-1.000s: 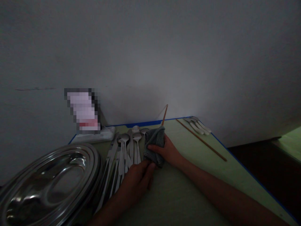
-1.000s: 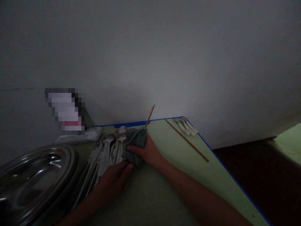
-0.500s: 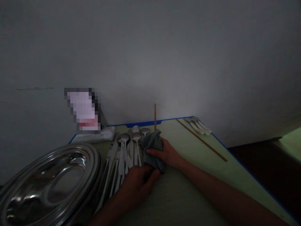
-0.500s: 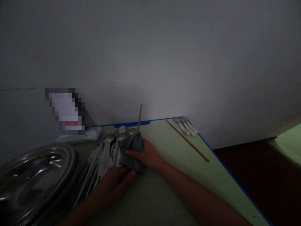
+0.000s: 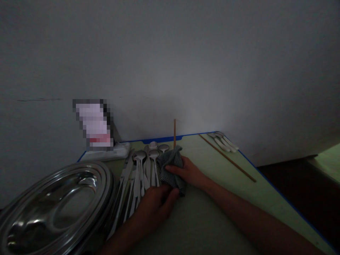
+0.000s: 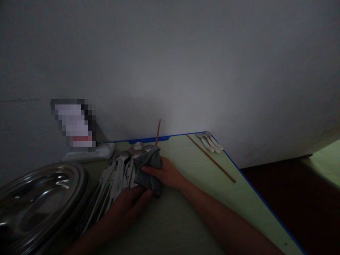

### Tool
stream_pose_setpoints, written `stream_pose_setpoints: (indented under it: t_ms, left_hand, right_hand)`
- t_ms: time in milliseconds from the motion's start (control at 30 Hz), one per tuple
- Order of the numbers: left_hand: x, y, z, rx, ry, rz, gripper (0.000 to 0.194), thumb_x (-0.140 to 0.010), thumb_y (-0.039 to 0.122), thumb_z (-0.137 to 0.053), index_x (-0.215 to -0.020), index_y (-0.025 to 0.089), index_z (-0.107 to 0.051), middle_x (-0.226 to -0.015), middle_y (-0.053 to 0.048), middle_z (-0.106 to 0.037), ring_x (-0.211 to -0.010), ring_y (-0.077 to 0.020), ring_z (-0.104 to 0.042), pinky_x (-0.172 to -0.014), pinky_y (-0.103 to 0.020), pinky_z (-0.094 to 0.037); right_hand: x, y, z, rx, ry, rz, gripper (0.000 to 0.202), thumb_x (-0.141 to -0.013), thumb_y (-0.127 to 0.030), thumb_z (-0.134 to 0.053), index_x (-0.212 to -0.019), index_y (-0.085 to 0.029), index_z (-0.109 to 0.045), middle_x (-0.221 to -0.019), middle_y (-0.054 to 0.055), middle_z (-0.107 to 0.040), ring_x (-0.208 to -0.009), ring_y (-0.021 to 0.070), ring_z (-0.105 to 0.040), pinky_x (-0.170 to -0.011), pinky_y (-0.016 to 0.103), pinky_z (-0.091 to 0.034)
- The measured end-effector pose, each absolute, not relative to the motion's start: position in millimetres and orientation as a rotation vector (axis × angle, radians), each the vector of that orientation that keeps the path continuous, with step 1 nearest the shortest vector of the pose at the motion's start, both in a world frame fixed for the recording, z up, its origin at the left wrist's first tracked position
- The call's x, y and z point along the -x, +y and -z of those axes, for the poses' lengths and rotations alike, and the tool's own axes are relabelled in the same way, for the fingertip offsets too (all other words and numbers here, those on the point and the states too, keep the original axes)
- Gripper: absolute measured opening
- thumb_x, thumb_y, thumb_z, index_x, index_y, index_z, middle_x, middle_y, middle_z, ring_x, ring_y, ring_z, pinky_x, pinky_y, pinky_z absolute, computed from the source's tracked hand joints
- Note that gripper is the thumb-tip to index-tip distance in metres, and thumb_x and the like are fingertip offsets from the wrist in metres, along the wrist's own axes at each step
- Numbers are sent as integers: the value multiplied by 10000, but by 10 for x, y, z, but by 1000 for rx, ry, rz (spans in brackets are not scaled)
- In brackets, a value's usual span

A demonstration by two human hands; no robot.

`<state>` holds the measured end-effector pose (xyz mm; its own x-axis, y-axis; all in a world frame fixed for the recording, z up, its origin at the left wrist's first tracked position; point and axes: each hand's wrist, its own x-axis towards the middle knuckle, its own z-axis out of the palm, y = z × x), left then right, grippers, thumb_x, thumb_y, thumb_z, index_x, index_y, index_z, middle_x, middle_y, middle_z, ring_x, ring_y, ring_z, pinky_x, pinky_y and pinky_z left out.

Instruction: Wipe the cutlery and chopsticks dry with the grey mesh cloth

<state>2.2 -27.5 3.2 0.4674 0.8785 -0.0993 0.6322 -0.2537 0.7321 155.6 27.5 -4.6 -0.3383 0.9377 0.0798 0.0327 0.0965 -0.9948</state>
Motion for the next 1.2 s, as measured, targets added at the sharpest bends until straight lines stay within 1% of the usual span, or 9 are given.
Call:
stream_pose_setpoints:
  t_ms: [133,267,400,533,733,867,1033,1200]
  left_hand:
    - [-19,-275,-35,-2016,1219,-396,398,-873,406,-347,-656,150,-560,-576,-2,-550,-517,-120,-478,-476,-221,-295]
    - [-30,-266,-51,-1901,1237,-426,344,-867,402,-353,-678,165,-518,-539,31,-495,-486,-106,-452,-448,-205,-286]
    - [-35,-260,-51,-1940,1248,-410,335,-855,393,-361,-644,169,-494,-523,47,-431,-470,-97,-405,-443,-210,-261]
    - [-28,-258,-47,-1956,1246,-391,328,-855,382,-360,-640,170,-489,-546,41,-437,-492,-102,-410,-460,-217,-266]
    - [-24,-250,-63,-1872,1206,-407,302,-866,401,-358,-718,174,-492,-586,32,-495,-535,-115,-467,-485,-214,-311]
    - [-32,-245,-74,-1863,1215,-386,301,-865,402,-368,-709,174,-485,-565,37,-496,-510,-110,-466,-469,-211,-299]
    - [-32,-243,-61,-1905,1196,-375,294,-862,398,-389,-702,175,-495,-534,49,-491,-496,-105,-461,-482,-212,-296]
    - [-44,-251,-71,-1945,1228,-372,302,-840,402,-415,-663,172,-499,-557,43,-487,-513,-107,-450,-469,-214,-277]
  right_hand:
    - [-1557,264,46,984,-1554,-1394,298,-681,-388,-668,-905,-194,-644,-883,16,-678,-824,174,-620,-752,303,-475]
    - [-1542,302,81,972,-1297,-1466,297,-692,-401,-650,-907,-197,-643,-888,13,-678,-825,165,-620,-780,302,-466]
    - [-1546,365,138,916,-1144,-1515,287,-714,-421,-625,-865,-178,-651,-805,11,-677,-795,157,-619,-786,294,-458]
    - [-1556,384,174,912,-1198,-1516,278,-731,-419,-614,-874,-185,-657,-789,6,-673,-780,145,-611,-781,281,-451]
    - [-1553,368,162,920,-1219,-1467,296,-739,-418,-609,-920,-188,-653,-810,3,-672,-786,142,-604,-780,281,-446]
    - [-1552,374,156,918,-1170,-1523,292,-728,-421,-620,-898,-187,-661,-800,5,-674,-777,145,-609,-782,288,-441]
    - [-1540,389,150,882,-930,-1644,256,-700,-397,-652,-819,-171,-662,-731,-7,-670,-686,131,-608,-756,282,-436]
    - [-1550,421,188,867,-973,-1709,262,-689,-389,-667,-814,-159,-665,-719,2,-672,-671,132,-601,-743,287,-428]
